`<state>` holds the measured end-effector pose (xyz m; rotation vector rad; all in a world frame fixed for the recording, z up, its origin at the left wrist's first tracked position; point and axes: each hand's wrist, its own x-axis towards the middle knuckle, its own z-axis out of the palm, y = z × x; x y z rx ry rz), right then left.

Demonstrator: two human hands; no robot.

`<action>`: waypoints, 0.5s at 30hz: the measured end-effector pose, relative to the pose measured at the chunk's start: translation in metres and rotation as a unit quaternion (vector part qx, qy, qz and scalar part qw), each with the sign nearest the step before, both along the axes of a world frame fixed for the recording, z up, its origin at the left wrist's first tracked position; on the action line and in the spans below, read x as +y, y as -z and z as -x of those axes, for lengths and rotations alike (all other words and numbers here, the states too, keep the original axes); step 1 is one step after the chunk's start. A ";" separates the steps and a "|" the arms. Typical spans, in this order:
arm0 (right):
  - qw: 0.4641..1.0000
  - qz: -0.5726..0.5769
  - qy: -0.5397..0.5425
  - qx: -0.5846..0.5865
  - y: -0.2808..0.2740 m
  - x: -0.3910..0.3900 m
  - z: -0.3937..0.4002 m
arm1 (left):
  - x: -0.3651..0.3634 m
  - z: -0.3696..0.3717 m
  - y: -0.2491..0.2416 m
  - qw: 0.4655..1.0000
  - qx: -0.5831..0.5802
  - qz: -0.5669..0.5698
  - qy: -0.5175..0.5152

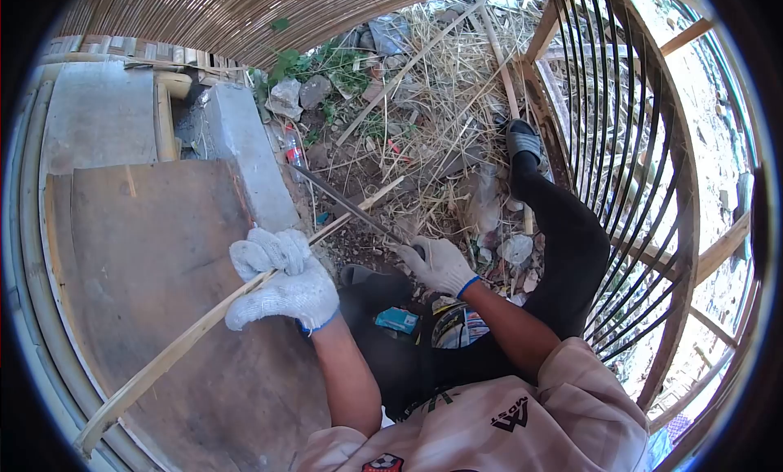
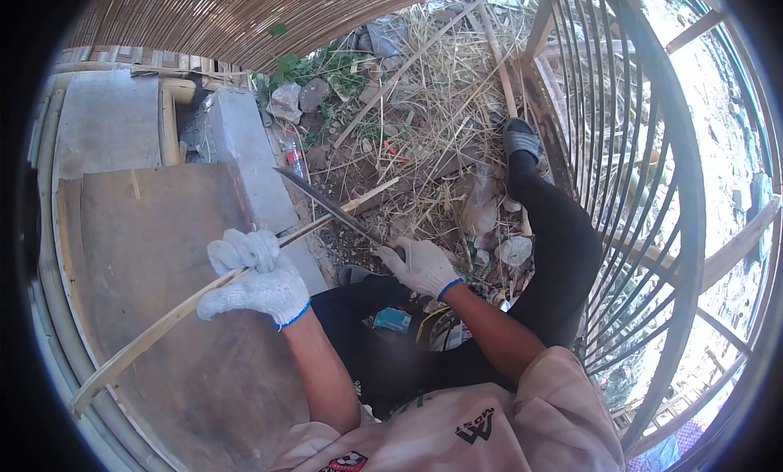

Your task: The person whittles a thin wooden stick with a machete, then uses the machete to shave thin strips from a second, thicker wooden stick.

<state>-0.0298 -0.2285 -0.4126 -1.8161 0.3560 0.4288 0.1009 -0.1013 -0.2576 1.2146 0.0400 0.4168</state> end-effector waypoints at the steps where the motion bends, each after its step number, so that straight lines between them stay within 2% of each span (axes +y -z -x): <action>1: 1.000 0.002 0.000 0.001 -0.003 -0.002 0.000 | 0.008 0.002 0.003 0.998 -0.006 0.021 0.053; 2: 1.000 -0.004 -0.008 0.001 -0.007 -0.004 0.000 | 0.013 0.002 0.005 0.993 -0.013 0.040 0.106; 3: 1.000 -0.011 -0.017 0.001 -0.010 -0.005 -0.001 | 0.015 0.001 0.006 0.993 -0.013 0.040 0.106; 5: 1.000 0.005 -0.021 -0.004 -0.003 -0.003 0.002 | 0.020 0.003 0.007 0.976 -0.024 0.032 0.213; 7: 0.999 0.023 -0.023 -0.014 0.011 -0.001 0.004 | 0.022 0.002 0.007 0.977 -0.016 0.024 0.210; 9: 0.999 0.037 0.007 0.036 0.021 0.000 0.002 | 0.022 0.002 0.005 0.977 -0.011 0.017 0.211; 13: 0.999 0.036 0.004 0.040 0.009 0.004 0.002 | 0.025 0.002 0.002 0.978 0.005 0.009 0.207; 15: 1.000 -0.008 -0.018 0.011 -0.001 0.004 0.002 | 0.026 0.007 0.005 0.982 0.010 0.014 0.189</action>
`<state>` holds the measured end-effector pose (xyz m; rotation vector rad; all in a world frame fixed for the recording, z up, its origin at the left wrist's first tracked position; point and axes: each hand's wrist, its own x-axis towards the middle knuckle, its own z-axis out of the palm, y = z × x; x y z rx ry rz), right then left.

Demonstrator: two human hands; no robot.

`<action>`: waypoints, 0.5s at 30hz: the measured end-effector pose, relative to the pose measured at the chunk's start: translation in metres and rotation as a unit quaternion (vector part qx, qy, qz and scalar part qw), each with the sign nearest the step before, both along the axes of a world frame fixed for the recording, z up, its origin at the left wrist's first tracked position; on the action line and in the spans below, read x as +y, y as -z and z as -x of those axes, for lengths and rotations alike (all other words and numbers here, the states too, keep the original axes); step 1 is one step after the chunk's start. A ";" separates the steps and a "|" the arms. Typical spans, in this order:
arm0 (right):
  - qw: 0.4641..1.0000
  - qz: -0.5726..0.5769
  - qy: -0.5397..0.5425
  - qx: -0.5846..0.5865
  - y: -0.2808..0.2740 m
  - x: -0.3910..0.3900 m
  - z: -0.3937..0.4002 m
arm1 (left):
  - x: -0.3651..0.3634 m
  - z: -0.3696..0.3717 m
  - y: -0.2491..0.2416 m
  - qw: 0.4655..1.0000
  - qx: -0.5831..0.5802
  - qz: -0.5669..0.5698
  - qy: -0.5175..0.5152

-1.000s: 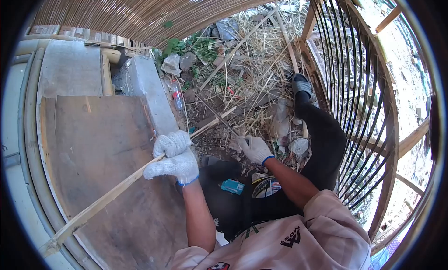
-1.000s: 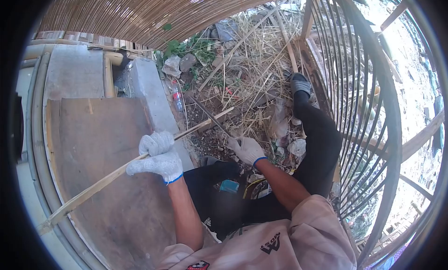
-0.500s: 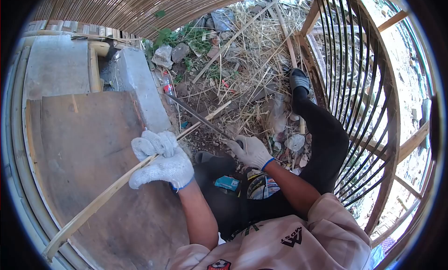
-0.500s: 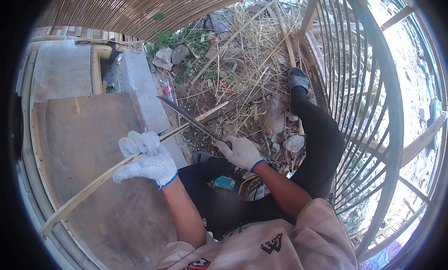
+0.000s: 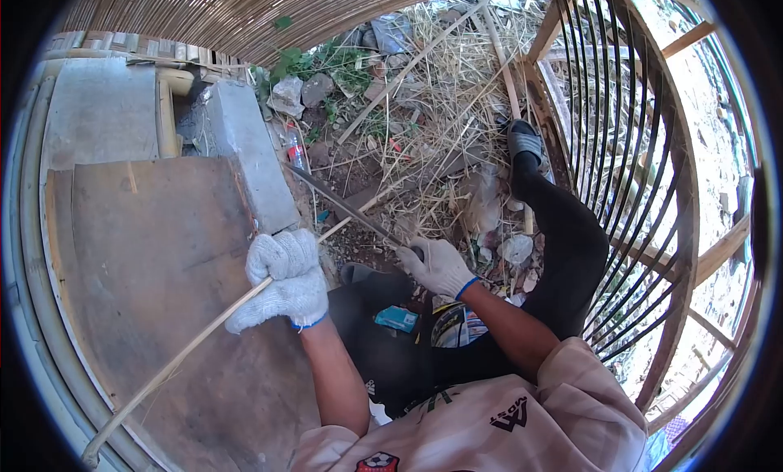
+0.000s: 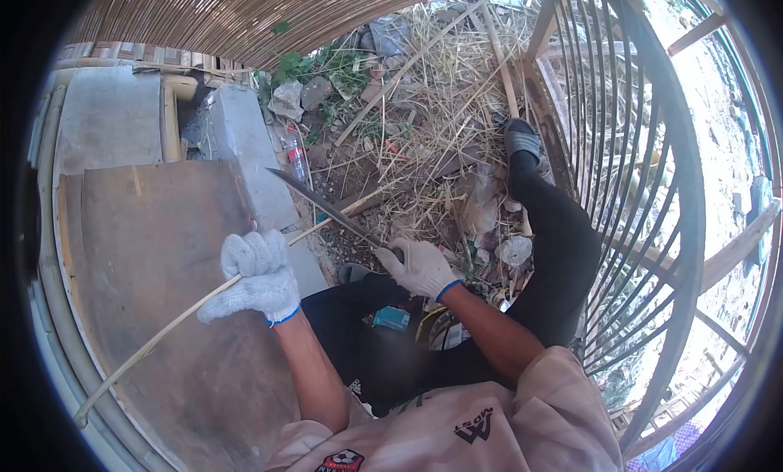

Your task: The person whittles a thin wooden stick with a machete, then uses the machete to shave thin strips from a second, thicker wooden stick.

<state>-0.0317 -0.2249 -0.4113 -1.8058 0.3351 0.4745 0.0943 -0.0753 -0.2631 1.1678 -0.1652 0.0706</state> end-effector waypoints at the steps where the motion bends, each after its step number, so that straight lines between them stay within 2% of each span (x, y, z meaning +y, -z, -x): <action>1: 1.000 0.020 0.006 0.005 0.008 0.002 0.001 | 0.002 0.001 0.000 1.000 0.003 0.005 0.006; 3: 0.999 0.028 0.030 0.009 0.049 0.004 0.011 | 0.004 0.001 -0.001 1.000 -0.004 0.009 0.013; 4: 0.998 0.035 0.059 0.017 0.047 0.002 0.007 | 0.006 0.003 0.000 1.000 -0.012 0.007 0.014; 5: 0.997 0.057 0.019 0.052 0.046 -0.002 0.006 | 0.007 0.001 0.001 1.000 -0.019 0.004 0.019; 8: 0.998 0.054 0.005 0.025 0.038 0.005 0.011 | 0.011 0.005 0.005 1.000 -0.012 0.026 -0.011; 9: 0.997 0.063 0.010 0.034 0.037 0.004 0.011 | 0.016 0.007 0.006 0.996 0.013 0.087 0.021; 15: 0.988 0.096 0.035 0.117 0.091 -0.004 0.012 | 0.018 0.010 0.004 0.999 0.006 0.045 0.010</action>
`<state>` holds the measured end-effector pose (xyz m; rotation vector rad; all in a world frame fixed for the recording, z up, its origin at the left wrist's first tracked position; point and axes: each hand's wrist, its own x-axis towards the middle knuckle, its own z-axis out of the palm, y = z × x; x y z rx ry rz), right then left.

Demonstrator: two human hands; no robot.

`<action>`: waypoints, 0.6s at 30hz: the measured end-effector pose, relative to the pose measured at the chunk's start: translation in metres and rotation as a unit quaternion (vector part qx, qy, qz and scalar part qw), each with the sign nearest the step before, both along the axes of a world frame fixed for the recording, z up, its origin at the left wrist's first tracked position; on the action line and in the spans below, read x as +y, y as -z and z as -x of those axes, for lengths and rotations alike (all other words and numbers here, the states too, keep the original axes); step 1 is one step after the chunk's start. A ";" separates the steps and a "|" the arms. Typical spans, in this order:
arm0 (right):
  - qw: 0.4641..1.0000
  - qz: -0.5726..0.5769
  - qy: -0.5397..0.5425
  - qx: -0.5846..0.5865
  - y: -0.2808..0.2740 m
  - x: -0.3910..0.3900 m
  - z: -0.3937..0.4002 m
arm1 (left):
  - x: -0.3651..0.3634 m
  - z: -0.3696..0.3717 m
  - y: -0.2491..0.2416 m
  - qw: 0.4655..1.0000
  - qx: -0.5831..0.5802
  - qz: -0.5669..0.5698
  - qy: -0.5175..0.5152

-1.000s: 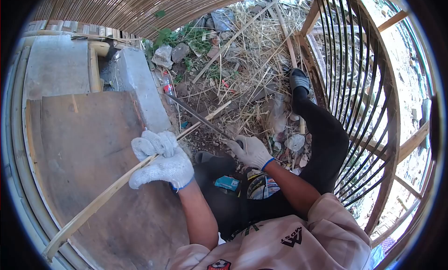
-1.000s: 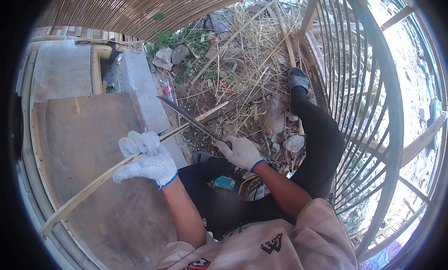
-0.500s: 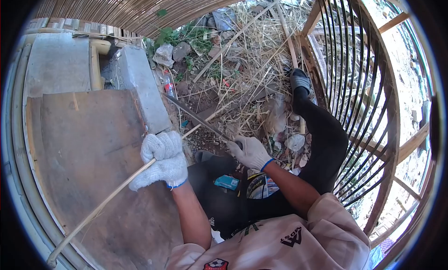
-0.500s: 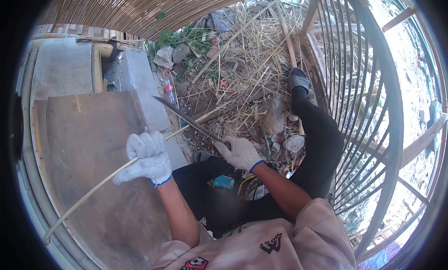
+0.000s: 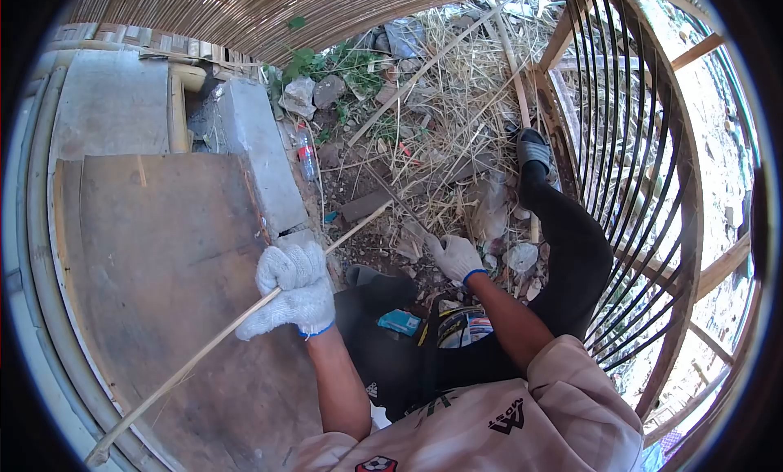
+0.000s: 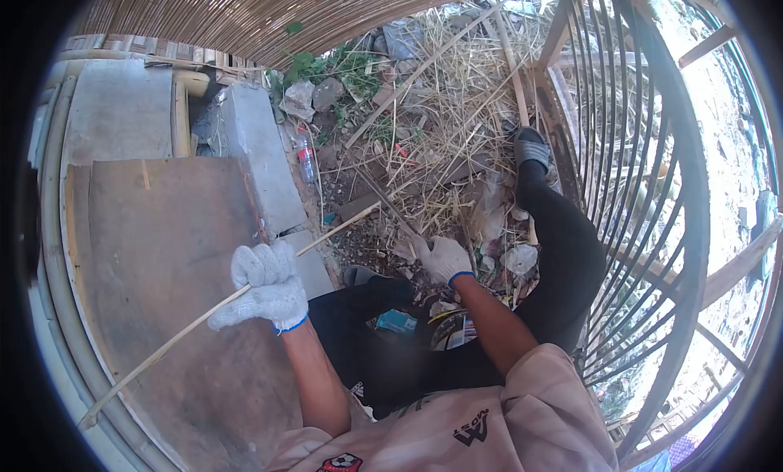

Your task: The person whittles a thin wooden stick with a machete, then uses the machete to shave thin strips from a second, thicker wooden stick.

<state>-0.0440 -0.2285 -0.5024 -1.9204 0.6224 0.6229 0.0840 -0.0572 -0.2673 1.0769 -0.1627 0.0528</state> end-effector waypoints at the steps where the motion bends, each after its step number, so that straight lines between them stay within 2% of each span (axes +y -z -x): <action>1: 1.000 0.016 0.004 0.024 0.011 -0.003 0.001 | -0.002 0.000 0.002 1.000 -0.001 0.012 -0.001; 4: 0.999 0.005 0.007 0.045 0.028 -0.007 0.004 | -0.014 -0.002 -0.002 0.999 -0.023 -0.040 -0.010; 8: 0.996 0.012 0.008 0.088 0.051 -0.008 0.008 | -0.011 -0.004 0.000 0.999 -0.022 -0.023 -0.014; 11: 0.993 0.015 0.010 0.114 0.025 -0.019 0.001 | -0.007 -0.007 0.000 1.000 -0.014 -0.026 -0.011; 15: 0.991 0.014 0.003 0.131 0.038 -0.021 0.002 | -0.002 -0.007 0.000 1.000 -0.009 -0.019 0.000; 18: 0.982 -0.028 -0.012 0.185 0.045 -0.027 0.000 | -0.003 -0.009 -0.002 1.000 -0.005 -0.025 -0.011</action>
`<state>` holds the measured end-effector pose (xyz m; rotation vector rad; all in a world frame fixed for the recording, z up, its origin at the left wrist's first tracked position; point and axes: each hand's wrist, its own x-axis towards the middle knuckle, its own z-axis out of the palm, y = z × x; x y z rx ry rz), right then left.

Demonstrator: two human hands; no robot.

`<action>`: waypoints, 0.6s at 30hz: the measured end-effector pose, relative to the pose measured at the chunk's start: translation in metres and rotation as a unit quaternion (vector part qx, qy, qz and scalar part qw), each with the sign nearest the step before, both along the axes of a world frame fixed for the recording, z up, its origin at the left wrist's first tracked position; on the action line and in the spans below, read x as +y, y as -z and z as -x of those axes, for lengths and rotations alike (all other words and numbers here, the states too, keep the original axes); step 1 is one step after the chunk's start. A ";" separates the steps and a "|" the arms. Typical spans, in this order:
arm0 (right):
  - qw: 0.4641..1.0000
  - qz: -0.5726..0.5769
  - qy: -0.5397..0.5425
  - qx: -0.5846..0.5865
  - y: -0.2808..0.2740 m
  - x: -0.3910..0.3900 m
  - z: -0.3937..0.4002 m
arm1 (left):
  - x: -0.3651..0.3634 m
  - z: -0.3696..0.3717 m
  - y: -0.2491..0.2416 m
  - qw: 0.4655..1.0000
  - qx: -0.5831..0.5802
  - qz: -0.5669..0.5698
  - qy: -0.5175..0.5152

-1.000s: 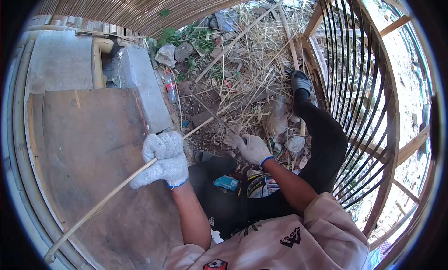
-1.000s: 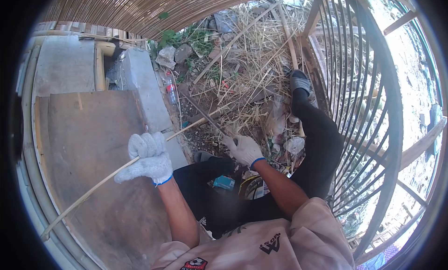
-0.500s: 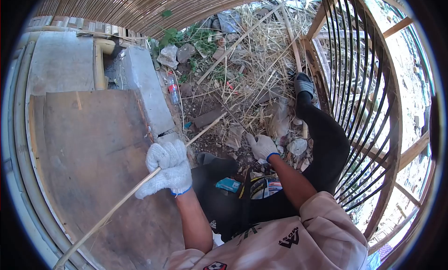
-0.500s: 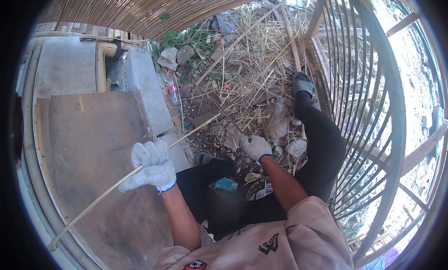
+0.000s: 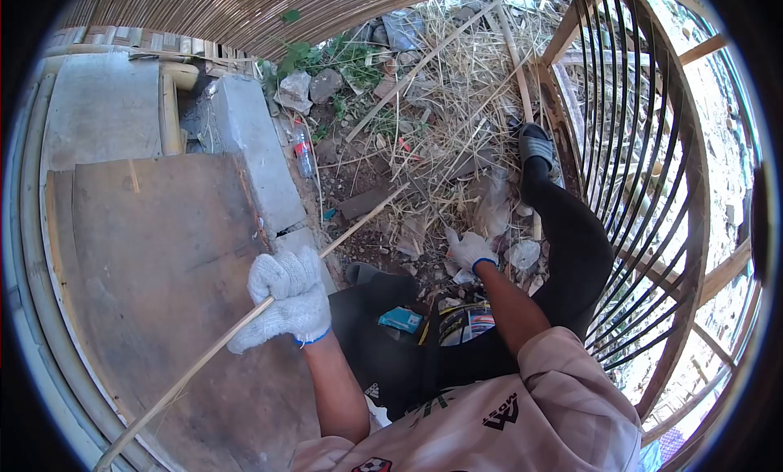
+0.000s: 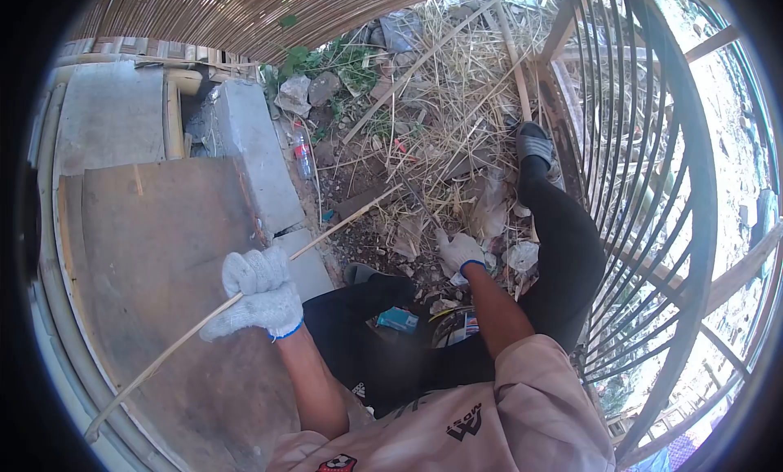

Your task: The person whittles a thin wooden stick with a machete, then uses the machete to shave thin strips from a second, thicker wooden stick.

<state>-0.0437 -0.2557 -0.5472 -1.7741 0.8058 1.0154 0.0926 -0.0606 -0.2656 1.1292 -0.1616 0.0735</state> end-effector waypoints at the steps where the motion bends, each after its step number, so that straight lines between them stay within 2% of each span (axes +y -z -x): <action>1: 1.000 0.011 0.003 0.000 0.000 0.001 0.000 | 0.000 0.000 -0.001 1.000 -0.001 -0.007 -0.006; 5: 1.000 0.028 -0.002 -0.001 0.016 -0.002 0.002 | 0.003 0.002 0.003 0.999 0.014 0.037 0.010; 8: 0.999 0.013 -0.028 -0.013 0.023 -0.007 0.003 | -0.004 -0.002 -0.002 1.000 0.008 0.025 0.008; 11: 0.997 0.009 -0.037 -0.064 0.061 0.002 0.014 | -0.015 -0.003 -0.007 0.999 0.003 -0.021 -0.036; 15: 0.998 0.042 0.000 -0.038 0.007 0.002 -0.006 | -0.014 -0.003 -0.004 0.997 0.002 -0.043 -0.071; 17: 0.994 0.051 -0.014 -0.101 -0.006 0.009 -0.013 | -0.014 -0.004 0.000 0.996 -0.004 -0.035 -0.083; 18: 0.985 0.046 0.000 -0.166 -0.039 0.014 -0.018 | -0.012 -0.005 0.001 0.995 -0.007 -0.040 -0.091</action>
